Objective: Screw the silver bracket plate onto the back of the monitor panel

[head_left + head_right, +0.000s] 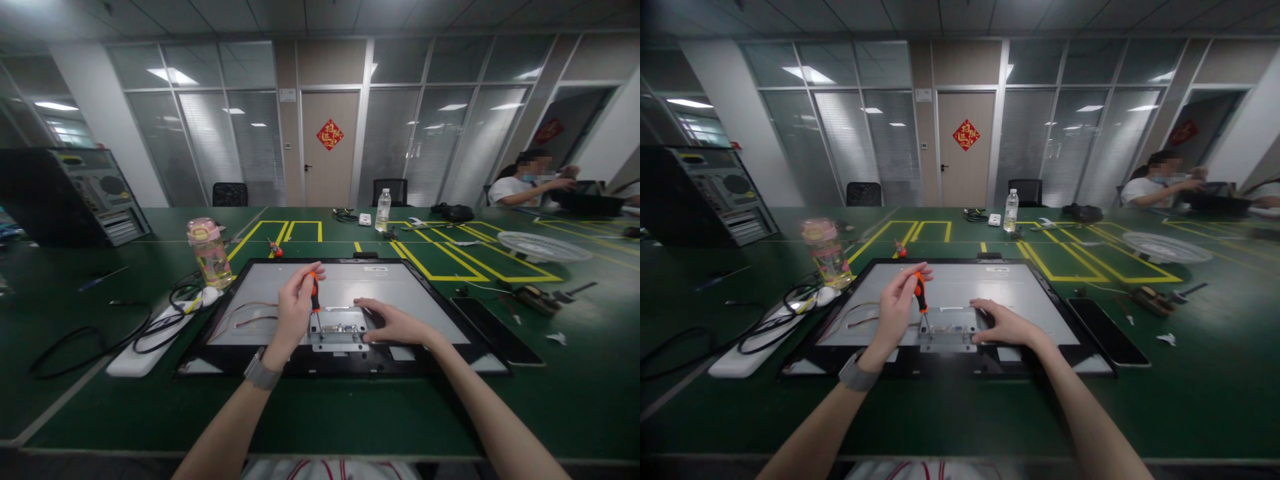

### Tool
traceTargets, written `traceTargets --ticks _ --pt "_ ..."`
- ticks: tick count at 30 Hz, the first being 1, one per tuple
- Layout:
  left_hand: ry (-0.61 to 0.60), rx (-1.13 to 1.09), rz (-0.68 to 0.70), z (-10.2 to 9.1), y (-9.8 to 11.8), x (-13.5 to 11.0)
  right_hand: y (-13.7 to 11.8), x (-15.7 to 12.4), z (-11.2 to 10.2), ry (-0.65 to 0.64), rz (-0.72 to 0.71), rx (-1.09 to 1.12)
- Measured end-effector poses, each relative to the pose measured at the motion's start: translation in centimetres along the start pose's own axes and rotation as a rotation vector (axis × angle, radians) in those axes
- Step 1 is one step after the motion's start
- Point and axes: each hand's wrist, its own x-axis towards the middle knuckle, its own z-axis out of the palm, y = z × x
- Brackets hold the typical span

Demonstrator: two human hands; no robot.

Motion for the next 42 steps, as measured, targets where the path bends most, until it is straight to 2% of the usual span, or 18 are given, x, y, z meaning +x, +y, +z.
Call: traceTargets --ticks 6,14,20,25,30,35,42 --pt "0.085 0.173 0.128 0.16 -0.04 0.00 0.35 0.12 0.10 -0.004 -0.012 0.001" --pt "0.047 0.007 -0.003 0.11 -0.09 0.08 -0.06 0.04 -0.04 -0.013 0.014 -0.015" --pt "0.105 0.193 0.130 0.08 -0.18 -0.02 0.07 0.16 -0.04 -0.020 0.002 -0.009" --pt "0.039 0.130 0.099 -0.02 -0.21 -0.01 -0.03 0.10 -0.01 -0.017 0.018 -0.013" --pt "0.098 0.203 0.108 0.04 -0.31 0.01 -0.16 0.07 -0.07 -0.017 0.012 -0.010" --pt "0.064 0.135 0.080 -0.05 -0.33 0.04 0.12 0.10 0.00 -0.013 0.006 -0.010" --pt "0.103 0.172 0.101 0.06 0.05 0.00 -0.03 0.09 -0.01 -0.016 0.019 -0.022"
